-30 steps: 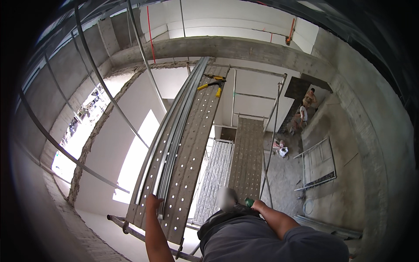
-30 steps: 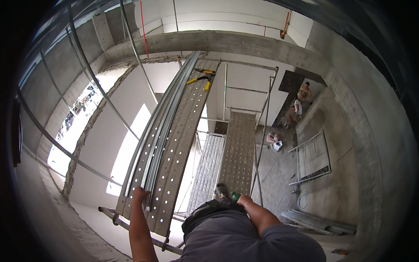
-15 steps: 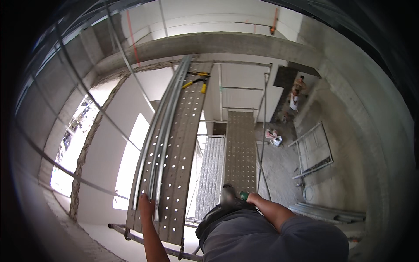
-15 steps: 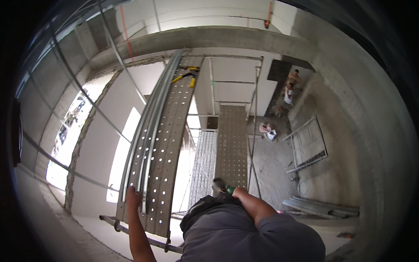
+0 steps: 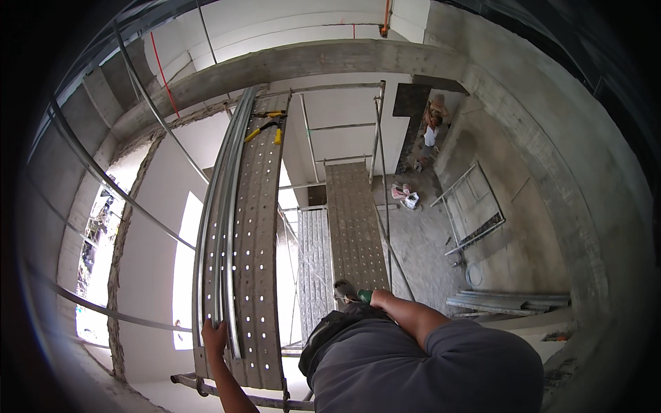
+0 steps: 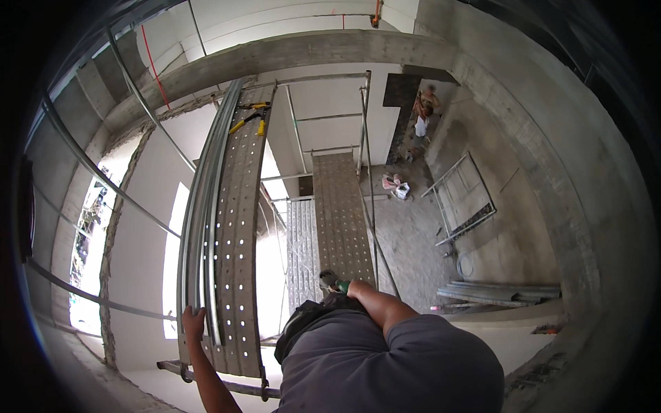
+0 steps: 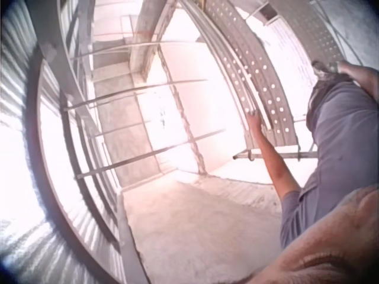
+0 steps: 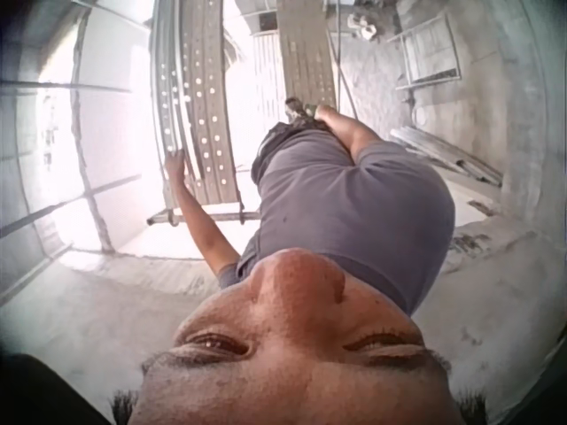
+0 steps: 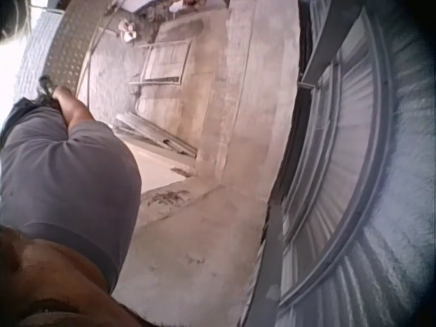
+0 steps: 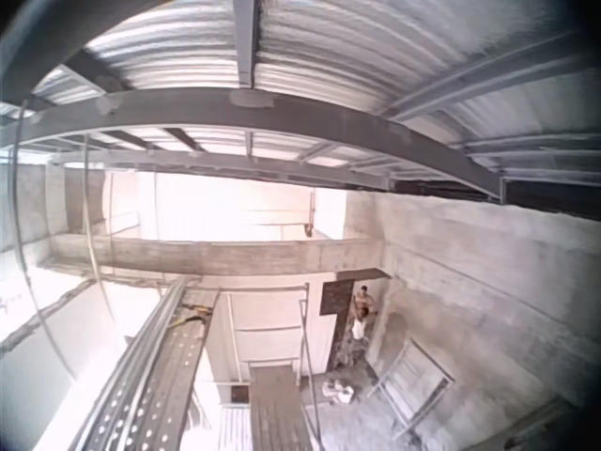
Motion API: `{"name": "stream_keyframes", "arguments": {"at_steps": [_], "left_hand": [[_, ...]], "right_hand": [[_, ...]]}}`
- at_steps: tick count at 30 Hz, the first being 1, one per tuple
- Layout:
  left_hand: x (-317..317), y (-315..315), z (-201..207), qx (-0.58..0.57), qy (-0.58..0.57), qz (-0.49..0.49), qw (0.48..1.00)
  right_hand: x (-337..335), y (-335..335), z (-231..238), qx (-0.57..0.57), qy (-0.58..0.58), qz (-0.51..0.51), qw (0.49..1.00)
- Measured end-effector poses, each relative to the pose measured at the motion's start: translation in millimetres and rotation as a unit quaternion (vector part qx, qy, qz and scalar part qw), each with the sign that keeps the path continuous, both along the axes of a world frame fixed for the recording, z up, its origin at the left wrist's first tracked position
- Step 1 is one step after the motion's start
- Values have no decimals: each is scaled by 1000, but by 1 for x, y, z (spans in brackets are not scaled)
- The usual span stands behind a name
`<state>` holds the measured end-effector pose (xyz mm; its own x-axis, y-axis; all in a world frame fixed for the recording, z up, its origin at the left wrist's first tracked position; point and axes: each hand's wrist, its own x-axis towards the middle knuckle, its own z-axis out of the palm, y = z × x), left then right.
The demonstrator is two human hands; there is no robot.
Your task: The person stands on a scaffold and installs metal strips onto a perforated metal frame. They use pliers to secure the strips and a power drill to fasten them in place.
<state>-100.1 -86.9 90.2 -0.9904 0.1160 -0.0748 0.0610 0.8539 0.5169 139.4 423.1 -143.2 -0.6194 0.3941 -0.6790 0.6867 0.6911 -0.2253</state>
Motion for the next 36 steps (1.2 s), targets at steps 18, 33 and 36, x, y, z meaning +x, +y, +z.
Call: {"name": "stream_keyframes", "arguments": {"at_steps": [18, 33, 36], "left_hand": [[59, 34, -16, 20, 117, 54, 991], [82, 55, -12, 58, 95, 89, 990], [85, 54, -10, 66, 107, 93, 988]], "right_hand": [[0, -2, -5, 2, 5, 8, 1000], [-3, 6, -9, 1, -53, 34, 998], [-7, 1, -10, 8, -48, 51, 997]]}}
